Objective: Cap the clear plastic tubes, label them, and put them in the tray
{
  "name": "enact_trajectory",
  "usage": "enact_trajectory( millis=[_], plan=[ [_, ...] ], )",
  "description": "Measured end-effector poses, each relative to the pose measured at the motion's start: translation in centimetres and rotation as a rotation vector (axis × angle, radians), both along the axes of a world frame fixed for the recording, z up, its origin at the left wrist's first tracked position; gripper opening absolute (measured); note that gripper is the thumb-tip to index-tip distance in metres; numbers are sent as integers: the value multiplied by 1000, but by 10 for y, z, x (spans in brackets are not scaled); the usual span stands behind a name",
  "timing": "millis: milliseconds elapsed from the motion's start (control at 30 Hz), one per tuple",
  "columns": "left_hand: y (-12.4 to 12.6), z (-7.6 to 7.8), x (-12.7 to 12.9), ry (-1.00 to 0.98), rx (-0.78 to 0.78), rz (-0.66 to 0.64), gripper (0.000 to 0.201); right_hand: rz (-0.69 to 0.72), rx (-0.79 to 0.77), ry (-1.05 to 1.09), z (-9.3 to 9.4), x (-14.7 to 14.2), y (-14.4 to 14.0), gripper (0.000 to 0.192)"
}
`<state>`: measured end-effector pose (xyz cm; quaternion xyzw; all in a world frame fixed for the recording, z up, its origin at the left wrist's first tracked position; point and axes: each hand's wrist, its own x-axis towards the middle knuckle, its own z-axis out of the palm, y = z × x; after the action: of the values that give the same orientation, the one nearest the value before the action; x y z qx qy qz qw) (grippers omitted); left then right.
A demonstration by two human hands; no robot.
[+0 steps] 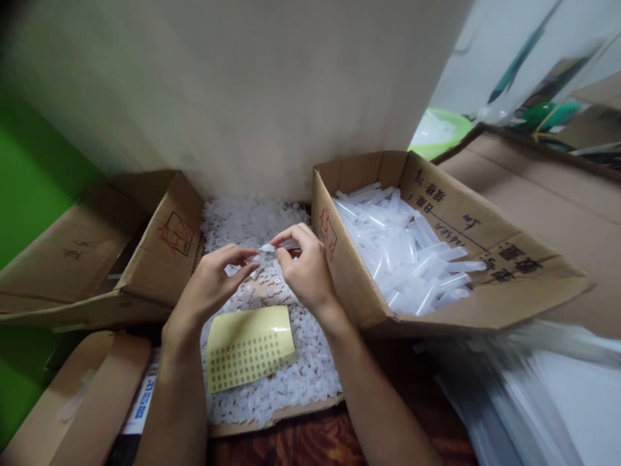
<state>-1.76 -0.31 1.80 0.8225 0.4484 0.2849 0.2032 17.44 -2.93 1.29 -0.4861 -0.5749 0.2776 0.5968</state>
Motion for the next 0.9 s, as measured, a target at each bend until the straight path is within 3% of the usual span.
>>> enact_trajectory(
  millis=[133, 300, 400, 500, 600, 733, 900],
  plan=[
    [0, -3, 0, 234, 58, 83, 21, -74, 16, 14, 2, 2, 0, 8],
    [-3, 4, -2, 132, 52, 96, 15, -37, -21, -7, 3, 3, -1, 9],
    [-3, 8, -3, 224, 71, 189, 34, -20, -28, -13, 3, 2, -1, 9],
    [-2, 6, -5, 320, 121, 214, 17, -19, -23, -23, 2, 1, -1, 9],
    [0, 2, -7, 223, 84, 195, 11, -22, -27, -28, 2, 2, -1, 9],
    [0, 3, -8, 23, -6, 212, 24, -23, -32, -24, 1, 3, 0, 9],
    [-4, 11, -2, -274, -13, 73, 17, 89, -66, 107, 3, 3, -2, 5]
  ],
)
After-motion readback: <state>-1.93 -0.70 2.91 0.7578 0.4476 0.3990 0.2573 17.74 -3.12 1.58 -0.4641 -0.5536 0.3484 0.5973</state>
